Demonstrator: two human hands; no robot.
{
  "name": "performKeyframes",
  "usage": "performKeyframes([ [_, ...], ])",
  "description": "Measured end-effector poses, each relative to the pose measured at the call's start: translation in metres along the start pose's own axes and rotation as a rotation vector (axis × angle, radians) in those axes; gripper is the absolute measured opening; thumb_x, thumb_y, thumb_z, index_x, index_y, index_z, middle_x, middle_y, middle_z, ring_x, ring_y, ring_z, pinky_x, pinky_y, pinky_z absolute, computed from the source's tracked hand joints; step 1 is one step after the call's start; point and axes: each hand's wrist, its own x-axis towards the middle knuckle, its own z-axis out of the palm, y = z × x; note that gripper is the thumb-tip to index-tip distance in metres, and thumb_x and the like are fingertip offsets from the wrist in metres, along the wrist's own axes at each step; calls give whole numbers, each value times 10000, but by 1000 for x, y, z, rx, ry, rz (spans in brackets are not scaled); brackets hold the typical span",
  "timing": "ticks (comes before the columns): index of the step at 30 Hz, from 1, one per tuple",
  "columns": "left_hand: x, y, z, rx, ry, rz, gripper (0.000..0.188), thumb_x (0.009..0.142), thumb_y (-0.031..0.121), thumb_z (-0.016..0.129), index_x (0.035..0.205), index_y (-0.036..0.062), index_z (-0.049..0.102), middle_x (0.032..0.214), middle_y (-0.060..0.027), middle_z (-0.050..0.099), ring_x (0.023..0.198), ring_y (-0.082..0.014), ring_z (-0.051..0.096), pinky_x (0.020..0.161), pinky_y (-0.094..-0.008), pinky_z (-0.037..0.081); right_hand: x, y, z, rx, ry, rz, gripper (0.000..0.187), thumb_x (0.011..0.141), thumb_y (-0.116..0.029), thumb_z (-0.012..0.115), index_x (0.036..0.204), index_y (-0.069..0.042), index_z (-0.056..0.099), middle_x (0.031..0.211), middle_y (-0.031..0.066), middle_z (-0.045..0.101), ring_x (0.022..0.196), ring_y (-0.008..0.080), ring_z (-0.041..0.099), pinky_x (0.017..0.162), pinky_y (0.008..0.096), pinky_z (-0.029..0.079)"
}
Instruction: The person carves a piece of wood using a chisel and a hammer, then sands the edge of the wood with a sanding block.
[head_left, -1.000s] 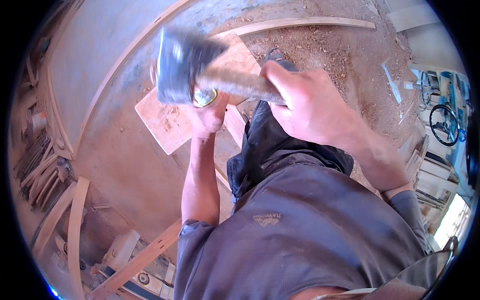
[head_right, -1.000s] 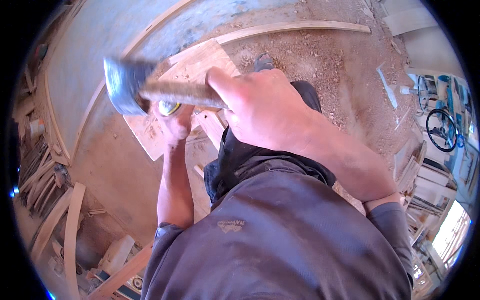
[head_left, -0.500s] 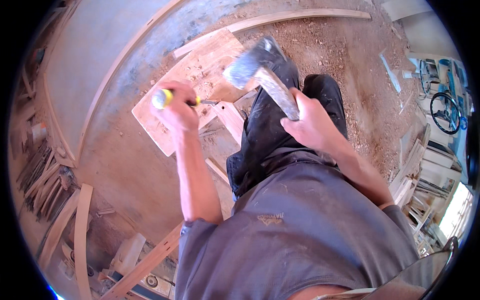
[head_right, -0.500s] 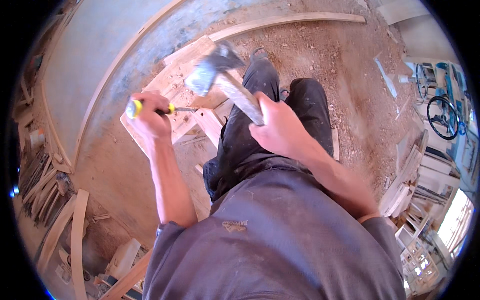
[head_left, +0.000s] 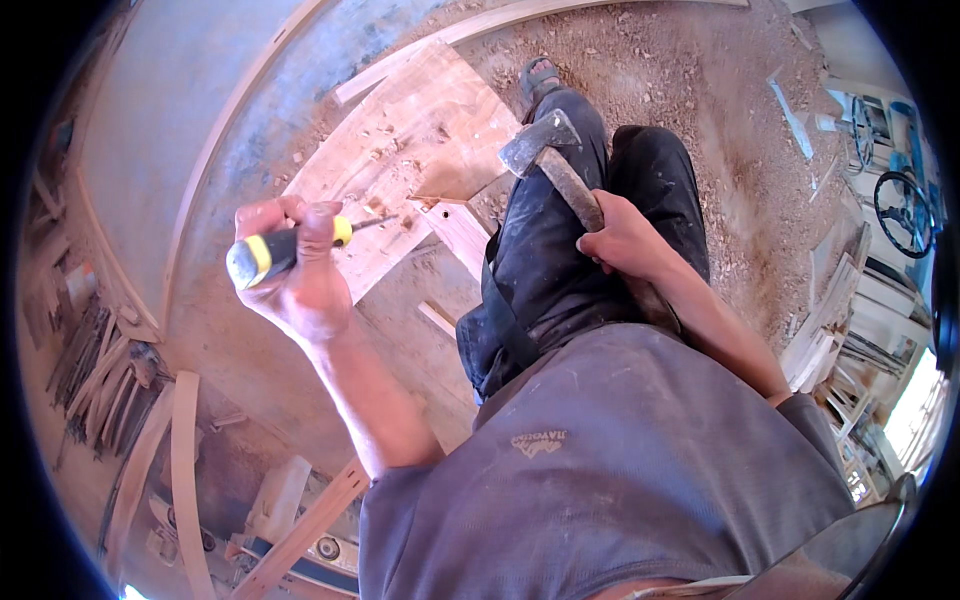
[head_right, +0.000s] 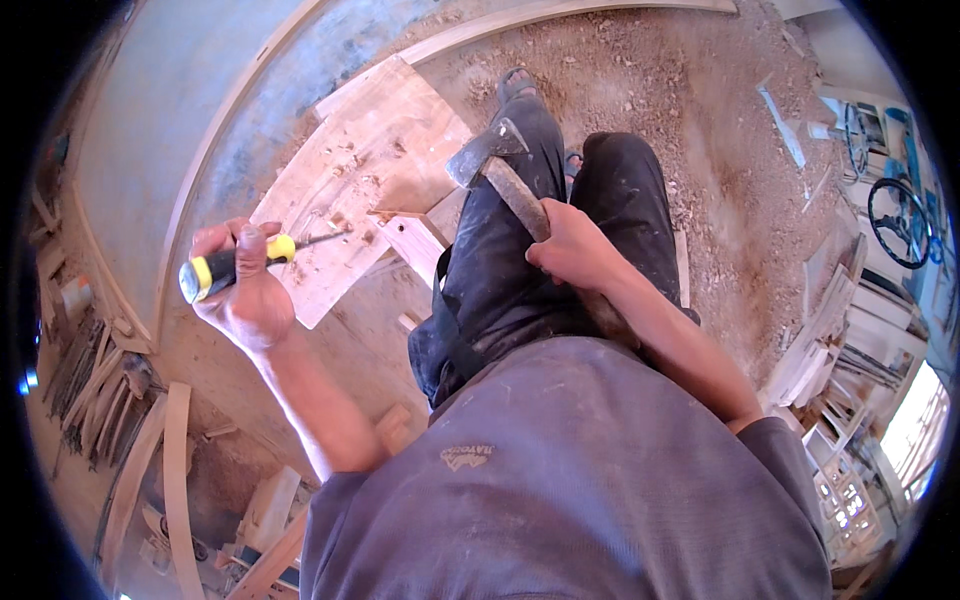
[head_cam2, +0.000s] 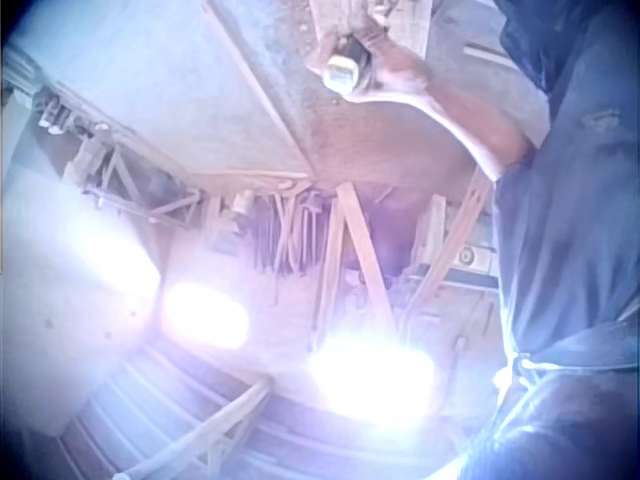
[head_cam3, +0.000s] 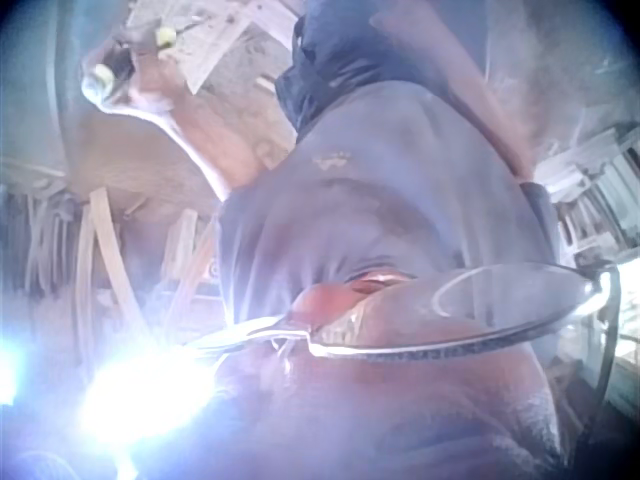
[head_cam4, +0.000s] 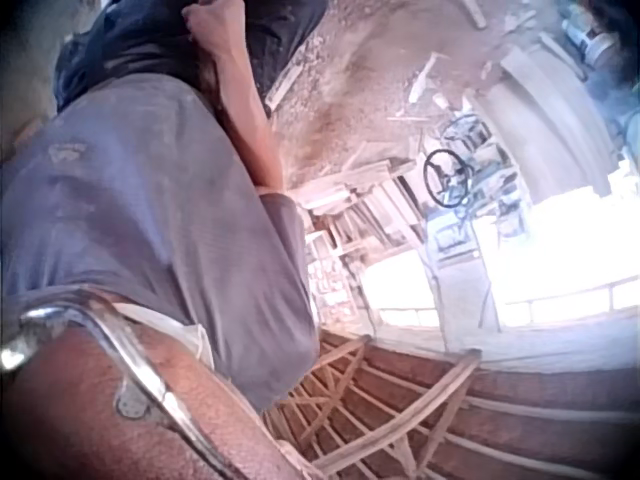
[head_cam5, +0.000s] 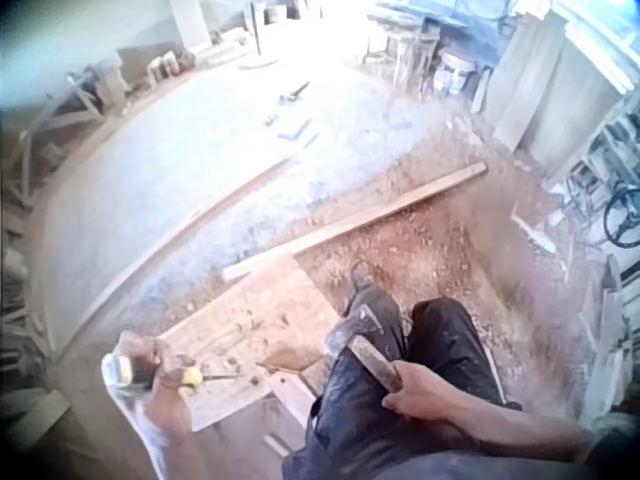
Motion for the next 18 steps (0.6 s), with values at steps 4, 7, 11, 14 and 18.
performKeyframes([
  [4, 0, -13, 3, -200, 26, -42, 127, 968, 15, 660, 864, 60, 604, 767, -88, 565, 624, -194, 549, 558, -345, 478, 7, -2, -3, -10, -32, 2, 417, 791, -57, 678, 1169, 79, 567, 765, 134, 654, 544, 203, 635, 505, 356, 517],
  [7, -5, -25, 6, -282, 40, -86, 123, 968, 15, 657, 870, 70, 608, 741, -87, 548, 602, -188, 537, 547, -335, 469, 11, -4, -6, -20, -47, -8, 438, 795, -43, 672, 1203, 73, 561, 759, 116, 641, 545, 185, 620, 495, 340, 508],
  [11, -9, -32, 11, -233, 75, -144, 175, 967, 22, 665, 838, 79, 560, 727, -76, 535, 601, -179, 535, 544, -337, 471, 11, -7, -6, -24, -56, 5, 451, 796, -41, 667, 1218, 77, 559, 748, 118, 639, 536, 183, 615, 496, 339, 509],
  [14, -9, -37, 15, -202, 101, -118, 187, 965, 22, 672, 836, 67, 545, 728, -72, 534, 597, -176, 533, 536, -332, 472, 12, -4, -8, -21, -58, 9, 464, 795, -55, 670, 1222, 90, 561, 754, 146, 654, 535, 203, 632, 510, 357, 522],
  [18, -9, -35, 23, -177, 161, -101, 179, 955, 7, 685, 842, 57, 554, 731, -84, 554, 589, -174, 536, 527, -321, 469, 11, -2, -8, -16, -55, -3, 468, 794, -52, 667, 1226, 92, 557, 742, 151, 648, 534, 212, 635, 511, 364, 517],
])
